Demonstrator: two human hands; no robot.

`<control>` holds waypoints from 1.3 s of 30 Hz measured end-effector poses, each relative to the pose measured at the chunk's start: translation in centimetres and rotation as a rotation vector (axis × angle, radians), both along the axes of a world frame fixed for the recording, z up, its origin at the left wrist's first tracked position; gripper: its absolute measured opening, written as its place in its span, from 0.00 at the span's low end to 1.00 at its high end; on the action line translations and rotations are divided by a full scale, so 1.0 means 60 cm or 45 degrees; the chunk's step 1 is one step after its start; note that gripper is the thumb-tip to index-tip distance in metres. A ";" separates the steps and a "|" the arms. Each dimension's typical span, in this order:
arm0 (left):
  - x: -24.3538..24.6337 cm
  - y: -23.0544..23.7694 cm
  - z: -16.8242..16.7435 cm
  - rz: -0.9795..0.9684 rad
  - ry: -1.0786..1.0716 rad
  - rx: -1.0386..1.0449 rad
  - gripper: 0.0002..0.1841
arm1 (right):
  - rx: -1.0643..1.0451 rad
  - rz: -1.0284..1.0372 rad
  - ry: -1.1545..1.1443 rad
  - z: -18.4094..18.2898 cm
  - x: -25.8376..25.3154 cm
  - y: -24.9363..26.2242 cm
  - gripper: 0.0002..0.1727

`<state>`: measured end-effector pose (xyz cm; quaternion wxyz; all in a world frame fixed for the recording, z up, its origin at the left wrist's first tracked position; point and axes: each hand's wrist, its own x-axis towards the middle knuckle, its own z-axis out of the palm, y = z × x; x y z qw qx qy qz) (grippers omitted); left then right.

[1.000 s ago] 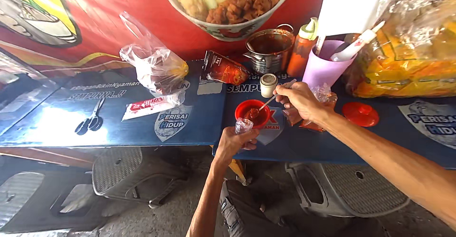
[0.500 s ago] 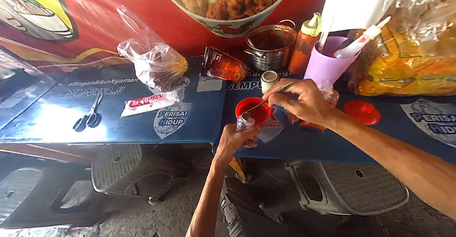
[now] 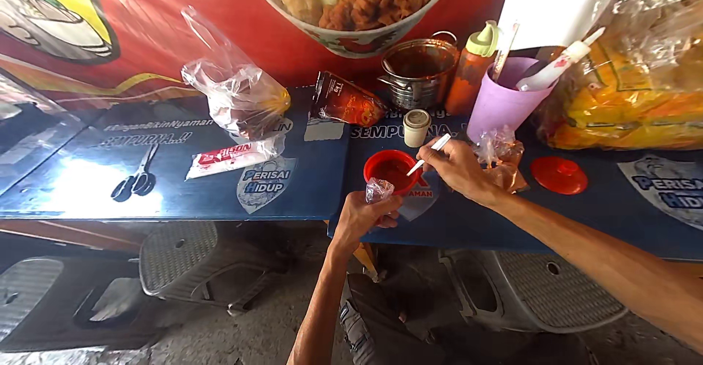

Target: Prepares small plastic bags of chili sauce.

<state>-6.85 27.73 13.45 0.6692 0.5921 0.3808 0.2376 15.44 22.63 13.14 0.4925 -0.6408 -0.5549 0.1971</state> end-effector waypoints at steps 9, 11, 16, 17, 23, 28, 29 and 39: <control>-0.001 0.000 -0.001 0.000 -0.005 -0.005 0.07 | -0.113 -0.133 0.522 0.037 0.010 0.005 0.12; -0.001 0.000 -0.001 -0.001 -0.008 -0.003 0.07 | -0.101 -0.125 0.479 0.043 0.014 0.005 0.12; 0.000 0.001 -0.001 -0.003 0.017 0.003 0.06 | -0.077 -0.145 0.483 0.075 0.012 0.016 0.11; 0.000 0.001 -0.001 -0.003 0.025 0.006 0.06 | -0.082 -0.140 0.492 0.085 0.008 0.017 0.11; 0.001 0.001 -0.002 0.000 0.014 0.008 0.07 | 0.214 0.252 0.034 0.090 -0.015 -0.017 0.10; 0.000 0.001 -0.004 -0.005 -0.001 0.004 0.06 | 0.550 0.271 -0.227 0.080 -0.004 -0.029 0.10; 0.000 0.001 -0.005 -0.001 -0.005 0.003 0.06 | 0.495 0.176 -0.198 0.072 -0.001 -0.030 0.11; 0.001 0.001 -0.005 -0.002 -0.017 -0.001 0.06 | -0.052 -0.146 0.243 0.023 0.012 -0.012 0.14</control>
